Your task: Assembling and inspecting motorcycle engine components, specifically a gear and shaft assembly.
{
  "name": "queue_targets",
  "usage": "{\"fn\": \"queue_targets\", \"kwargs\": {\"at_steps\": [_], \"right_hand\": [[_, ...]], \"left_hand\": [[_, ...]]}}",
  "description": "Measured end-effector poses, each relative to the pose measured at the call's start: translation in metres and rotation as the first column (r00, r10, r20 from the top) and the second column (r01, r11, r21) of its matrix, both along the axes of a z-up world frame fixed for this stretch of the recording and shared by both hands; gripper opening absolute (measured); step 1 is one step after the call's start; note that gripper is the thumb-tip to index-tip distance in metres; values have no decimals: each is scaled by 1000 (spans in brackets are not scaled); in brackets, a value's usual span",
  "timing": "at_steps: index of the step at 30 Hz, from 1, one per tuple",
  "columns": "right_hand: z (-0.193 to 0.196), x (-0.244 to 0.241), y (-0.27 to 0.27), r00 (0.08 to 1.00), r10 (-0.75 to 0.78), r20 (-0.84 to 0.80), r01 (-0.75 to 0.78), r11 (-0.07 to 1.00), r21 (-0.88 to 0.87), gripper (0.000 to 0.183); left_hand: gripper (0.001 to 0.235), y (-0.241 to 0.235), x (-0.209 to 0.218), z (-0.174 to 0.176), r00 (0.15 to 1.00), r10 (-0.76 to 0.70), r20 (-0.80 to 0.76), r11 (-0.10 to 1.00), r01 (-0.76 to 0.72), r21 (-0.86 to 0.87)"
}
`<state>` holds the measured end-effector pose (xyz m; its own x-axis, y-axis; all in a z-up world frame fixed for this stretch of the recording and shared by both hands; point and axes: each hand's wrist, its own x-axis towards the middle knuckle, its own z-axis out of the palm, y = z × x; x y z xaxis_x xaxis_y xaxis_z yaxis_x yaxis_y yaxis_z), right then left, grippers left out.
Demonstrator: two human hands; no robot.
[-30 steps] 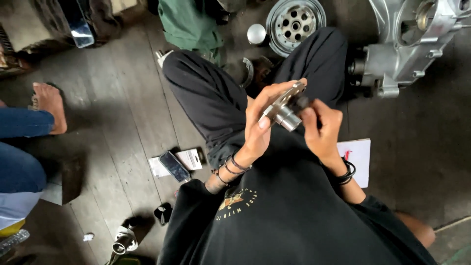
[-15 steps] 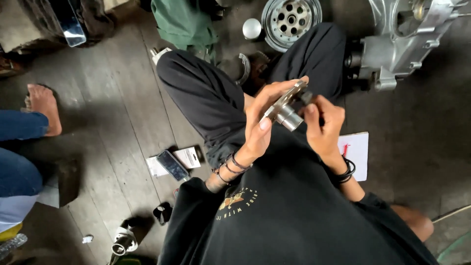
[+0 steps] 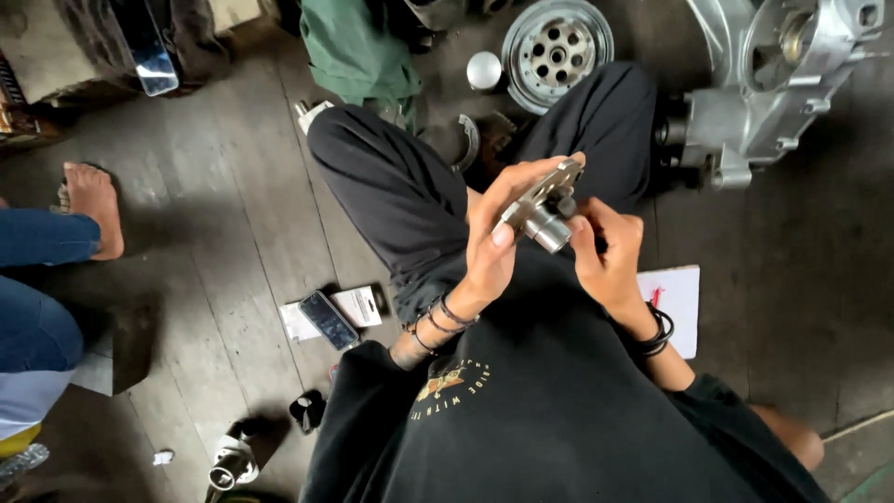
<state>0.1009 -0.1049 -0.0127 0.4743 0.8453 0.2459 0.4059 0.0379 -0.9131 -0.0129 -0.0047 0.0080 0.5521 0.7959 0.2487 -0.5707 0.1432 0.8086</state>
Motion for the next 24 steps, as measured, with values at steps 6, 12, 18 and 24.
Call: {"fn": "queue_targets", "kwargs": {"at_steps": [6, 12, 18, 24], "right_hand": [[-1, 16, -5, 996, -72, 51, 74, 996, -49, 40], [-3, 5, 9, 1000, -3, -22, 3, 1000, -23, 40], [8, 14, 25, 997, -75, -27, 74, 997, -32, 42], [-9, 12, 17, 1000, -24, -14, 23, 998, -64, 38]], "left_hand": [[74, -2, 1, 8, 998, -44, -41, 999, 43, -25], [73, 16, 2, 3, 1000, -20, -12, 1000, 20, 3], [71, 21, 9, 4, 1000, -12, -19, 1000, 11, -19], [73, 16, 5, -3, 999, 32, -22, 998, -33, -46]]}}
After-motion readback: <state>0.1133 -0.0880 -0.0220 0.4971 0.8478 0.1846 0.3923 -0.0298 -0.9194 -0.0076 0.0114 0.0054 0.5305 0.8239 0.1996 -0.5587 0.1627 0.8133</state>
